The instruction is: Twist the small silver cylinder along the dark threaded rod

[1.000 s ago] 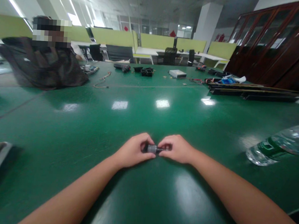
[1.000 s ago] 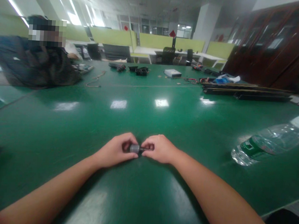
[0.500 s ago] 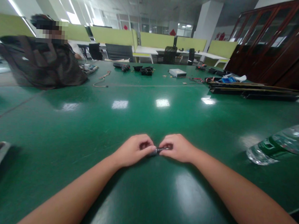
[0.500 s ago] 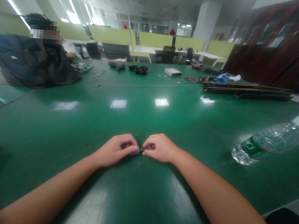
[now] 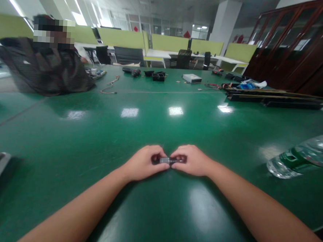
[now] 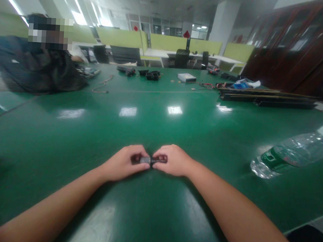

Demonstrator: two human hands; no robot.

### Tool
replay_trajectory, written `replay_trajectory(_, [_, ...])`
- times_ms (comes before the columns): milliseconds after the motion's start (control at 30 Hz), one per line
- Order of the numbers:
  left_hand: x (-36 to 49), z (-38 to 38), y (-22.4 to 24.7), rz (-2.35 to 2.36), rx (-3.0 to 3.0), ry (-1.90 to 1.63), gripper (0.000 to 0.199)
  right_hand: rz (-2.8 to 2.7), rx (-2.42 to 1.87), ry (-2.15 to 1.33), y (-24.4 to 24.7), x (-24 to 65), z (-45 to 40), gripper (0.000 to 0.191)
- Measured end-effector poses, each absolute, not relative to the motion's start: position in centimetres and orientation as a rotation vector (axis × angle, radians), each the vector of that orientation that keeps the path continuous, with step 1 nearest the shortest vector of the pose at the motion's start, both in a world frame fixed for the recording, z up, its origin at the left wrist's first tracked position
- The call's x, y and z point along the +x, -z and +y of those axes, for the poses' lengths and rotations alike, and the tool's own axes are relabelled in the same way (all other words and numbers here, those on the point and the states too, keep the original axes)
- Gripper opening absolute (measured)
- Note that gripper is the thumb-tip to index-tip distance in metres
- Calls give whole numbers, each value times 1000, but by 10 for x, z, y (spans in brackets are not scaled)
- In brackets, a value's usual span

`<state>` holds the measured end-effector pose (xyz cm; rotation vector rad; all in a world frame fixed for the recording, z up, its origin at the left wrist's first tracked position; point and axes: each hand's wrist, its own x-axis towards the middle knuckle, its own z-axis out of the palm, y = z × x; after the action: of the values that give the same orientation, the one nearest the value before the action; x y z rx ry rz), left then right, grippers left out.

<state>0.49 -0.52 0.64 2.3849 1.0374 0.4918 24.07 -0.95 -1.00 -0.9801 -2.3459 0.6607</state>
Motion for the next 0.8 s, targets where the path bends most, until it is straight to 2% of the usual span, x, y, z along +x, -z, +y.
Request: replay_trajectory(800, [5,-6,-8,1037,2378,-488,25,-2369,-965,-646,8,245,-10,12])
